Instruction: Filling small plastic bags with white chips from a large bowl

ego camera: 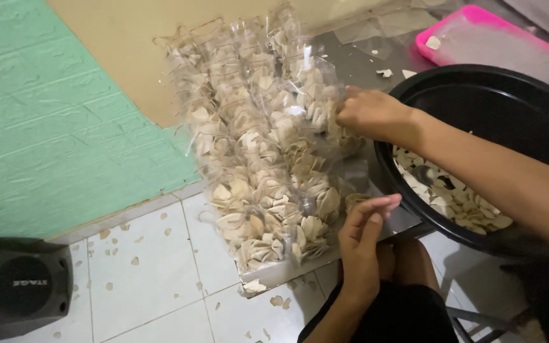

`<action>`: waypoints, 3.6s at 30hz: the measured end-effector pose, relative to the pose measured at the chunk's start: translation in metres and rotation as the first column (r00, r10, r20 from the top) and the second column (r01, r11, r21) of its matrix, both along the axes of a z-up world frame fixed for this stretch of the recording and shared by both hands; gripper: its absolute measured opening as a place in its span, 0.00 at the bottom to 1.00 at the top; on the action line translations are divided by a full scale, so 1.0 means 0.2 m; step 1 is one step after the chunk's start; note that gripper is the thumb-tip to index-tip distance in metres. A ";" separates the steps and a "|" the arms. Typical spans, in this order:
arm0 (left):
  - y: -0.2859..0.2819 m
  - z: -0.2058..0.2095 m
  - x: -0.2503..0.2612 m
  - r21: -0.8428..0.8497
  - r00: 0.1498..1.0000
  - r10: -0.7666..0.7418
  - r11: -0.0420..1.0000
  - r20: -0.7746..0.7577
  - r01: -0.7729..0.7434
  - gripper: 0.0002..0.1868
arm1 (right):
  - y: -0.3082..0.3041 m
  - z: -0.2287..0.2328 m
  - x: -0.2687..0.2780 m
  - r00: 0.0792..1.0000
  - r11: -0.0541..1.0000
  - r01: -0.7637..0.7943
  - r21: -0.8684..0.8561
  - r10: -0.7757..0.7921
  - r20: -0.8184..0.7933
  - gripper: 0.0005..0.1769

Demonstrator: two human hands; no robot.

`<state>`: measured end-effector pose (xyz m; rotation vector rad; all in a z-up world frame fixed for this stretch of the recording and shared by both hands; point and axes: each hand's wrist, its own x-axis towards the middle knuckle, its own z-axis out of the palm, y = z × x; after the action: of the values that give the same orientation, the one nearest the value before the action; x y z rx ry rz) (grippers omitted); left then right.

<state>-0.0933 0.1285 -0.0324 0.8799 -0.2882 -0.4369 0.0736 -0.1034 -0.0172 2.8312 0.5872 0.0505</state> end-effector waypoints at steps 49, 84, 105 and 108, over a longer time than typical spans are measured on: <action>-0.47 0.23 -0.13 0.354 0.224 -0.274 0.751 0.935 -0.558 0.13 | -1.53 -0.16 -1.16 0.364 0.388 0.819 0.423 -0.921 0.139 0.31; -0.29 0.25 -0.28 -0.184 0.746 -0.664 0.728 0.050 0.661 0.40 | 0.02 0.00 -1.87 0.862 -0.591 -0.286 0.755 -0.503 -0.067 0.09; -0.16 0.13 -0.38 0.109 0.150 -0.024 0.800 0.988 -0.589 0.19 | 0.55 0.02 -1.74 0.534 0.212 0.190 0.959 -0.841 0.081 0.44; -0.20 0.15 -0.45 0.179 0.203 -0.073 0.798 0.977 -0.576 0.19 | 0.53 0.07 -1.74 0.522 0.035 0.117 0.993 -0.852 -0.031 0.20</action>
<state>-0.1831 0.0888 -0.0020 1.6878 -1.2261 0.5310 -0.2750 0.0035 -0.0037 3.4003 -1.2446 1.7083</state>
